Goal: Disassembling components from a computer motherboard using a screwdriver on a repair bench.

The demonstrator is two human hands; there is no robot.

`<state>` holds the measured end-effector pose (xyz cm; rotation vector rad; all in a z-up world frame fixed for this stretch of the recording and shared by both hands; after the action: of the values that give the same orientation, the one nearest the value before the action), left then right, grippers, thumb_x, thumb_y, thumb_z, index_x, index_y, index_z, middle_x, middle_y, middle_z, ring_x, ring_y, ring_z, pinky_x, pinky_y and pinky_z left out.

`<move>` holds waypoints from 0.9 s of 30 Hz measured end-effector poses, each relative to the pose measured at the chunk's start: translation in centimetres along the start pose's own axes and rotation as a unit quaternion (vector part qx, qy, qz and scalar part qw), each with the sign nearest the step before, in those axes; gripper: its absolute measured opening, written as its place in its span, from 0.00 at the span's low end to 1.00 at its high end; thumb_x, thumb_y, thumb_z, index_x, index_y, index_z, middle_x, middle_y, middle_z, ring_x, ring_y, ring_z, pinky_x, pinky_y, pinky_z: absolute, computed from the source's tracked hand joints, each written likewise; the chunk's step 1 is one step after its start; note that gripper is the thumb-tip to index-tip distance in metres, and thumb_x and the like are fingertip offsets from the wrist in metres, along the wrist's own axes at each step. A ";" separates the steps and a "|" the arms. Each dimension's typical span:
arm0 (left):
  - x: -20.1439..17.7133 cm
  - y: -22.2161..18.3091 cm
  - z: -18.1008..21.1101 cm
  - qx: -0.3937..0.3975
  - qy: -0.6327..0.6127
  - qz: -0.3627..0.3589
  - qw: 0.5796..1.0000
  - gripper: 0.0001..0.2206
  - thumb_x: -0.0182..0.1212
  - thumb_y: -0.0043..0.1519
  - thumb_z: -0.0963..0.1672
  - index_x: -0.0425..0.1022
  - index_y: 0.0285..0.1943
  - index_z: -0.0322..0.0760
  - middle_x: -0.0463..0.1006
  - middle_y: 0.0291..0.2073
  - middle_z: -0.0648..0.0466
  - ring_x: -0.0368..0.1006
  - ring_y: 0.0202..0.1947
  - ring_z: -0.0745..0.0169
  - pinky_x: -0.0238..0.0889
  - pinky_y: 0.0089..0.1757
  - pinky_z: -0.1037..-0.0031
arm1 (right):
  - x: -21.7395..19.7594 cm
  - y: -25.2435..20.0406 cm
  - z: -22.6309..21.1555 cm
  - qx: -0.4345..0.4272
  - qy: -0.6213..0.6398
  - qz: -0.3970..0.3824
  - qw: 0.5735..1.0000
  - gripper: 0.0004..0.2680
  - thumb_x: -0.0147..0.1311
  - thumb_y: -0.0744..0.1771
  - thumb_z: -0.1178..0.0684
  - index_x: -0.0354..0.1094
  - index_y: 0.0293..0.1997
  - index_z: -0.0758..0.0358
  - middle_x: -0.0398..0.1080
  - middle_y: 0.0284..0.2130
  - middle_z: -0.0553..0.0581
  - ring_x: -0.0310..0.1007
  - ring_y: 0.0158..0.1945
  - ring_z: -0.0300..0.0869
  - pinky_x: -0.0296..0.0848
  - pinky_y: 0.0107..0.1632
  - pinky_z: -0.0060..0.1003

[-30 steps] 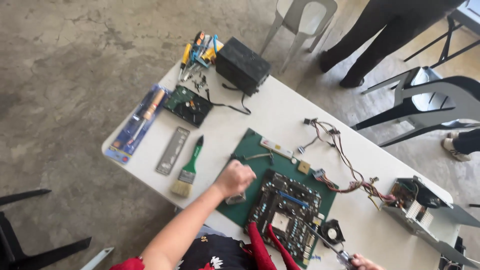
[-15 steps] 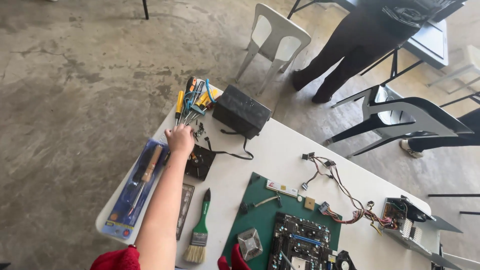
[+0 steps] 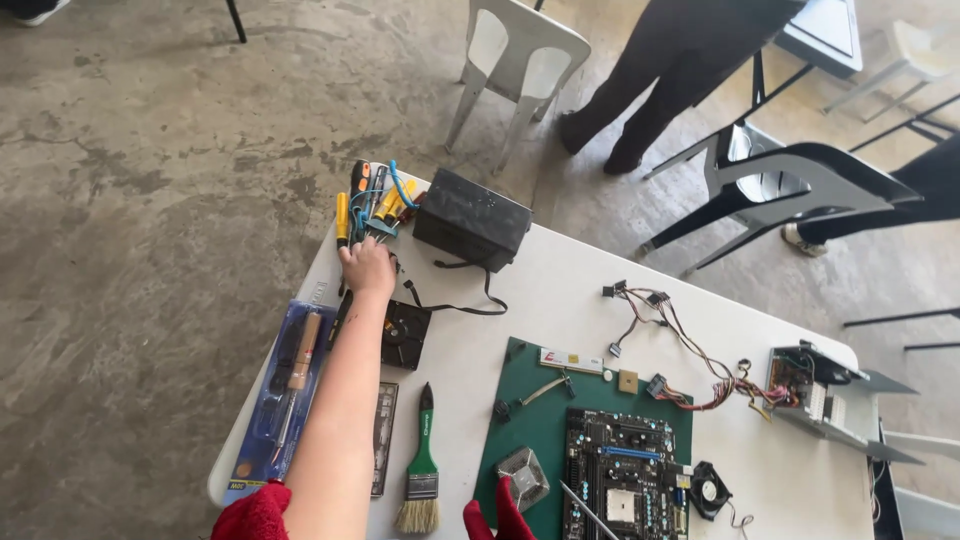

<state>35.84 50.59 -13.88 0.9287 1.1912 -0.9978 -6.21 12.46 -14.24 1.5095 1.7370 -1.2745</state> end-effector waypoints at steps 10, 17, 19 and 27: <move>-1.7 -2.0 0.7 -0.090 -0.112 -0.043 0.989 0.07 0.62 0.64 0.49 0.83 0.44 0.52 0.79 0.48 0.55 0.72 0.53 0.49 0.49 0.55 0.55 | -9.1 -1.1 -10.9 0.449 0.570 -0.039 0.687 0.22 0.62 0.67 0.56 0.66 0.72 0.49 0.71 0.67 0.47 0.65 0.68 0.31 0.65 0.72 0.31; -5.1 -14.8 8.0 -0.010 -0.416 -0.003 0.910 0.02 0.64 0.56 0.42 0.77 0.35 0.47 0.86 0.33 0.62 0.78 0.33 0.57 0.70 0.43 0.65 | -1.6 -2.1 1.5 0.321 0.880 0.344 -0.062 0.12 0.38 0.77 0.48 0.50 0.35 0.51 0.52 0.33 0.44 0.59 0.44 0.33 0.58 0.69 0.46; -5.9 -20.1 11.3 0.003 -0.458 -0.043 0.888 0.03 0.64 0.57 0.42 0.75 0.37 0.46 0.86 0.35 0.62 0.76 0.30 0.63 0.69 0.41 0.69 | -19.1 -3.2 5.6 0.180 0.800 0.491 0.295 0.12 0.42 0.76 0.47 0.53 0.33 0.50 0.54 0.29 0.43 0.61 0.39 0.32 0.66 0.61 0.38; -4.8 -36.2 26.4 0.055 -0.581 -0.086 0.807 0.05 0.59 0.61 0.40 0.80 0.40 0.43 0.78 0.32 0.60 0.69 0.31 0.68 0.66 0.40 0.76 | -34.9 -3.6 13.4 -0.230 0.643 0.459 0.569 0.09 0.56 0.71 0.54 0.59 0.34 0.56 0.58 0.22 0.50 0.66 0.27 0.41 0.79 0.41 0.40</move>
<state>8.57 15.31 -7.26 0.1384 0.1535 -1.4603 -3.36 -15.61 10.58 2.5538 1.1358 1.0596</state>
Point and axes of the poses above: each hand's wrist, its own y-axis towards the middle knuckle, its own x-axis out of the palm, z = x × y, the point moved 3 cm from there along y, towards the middle knuckle
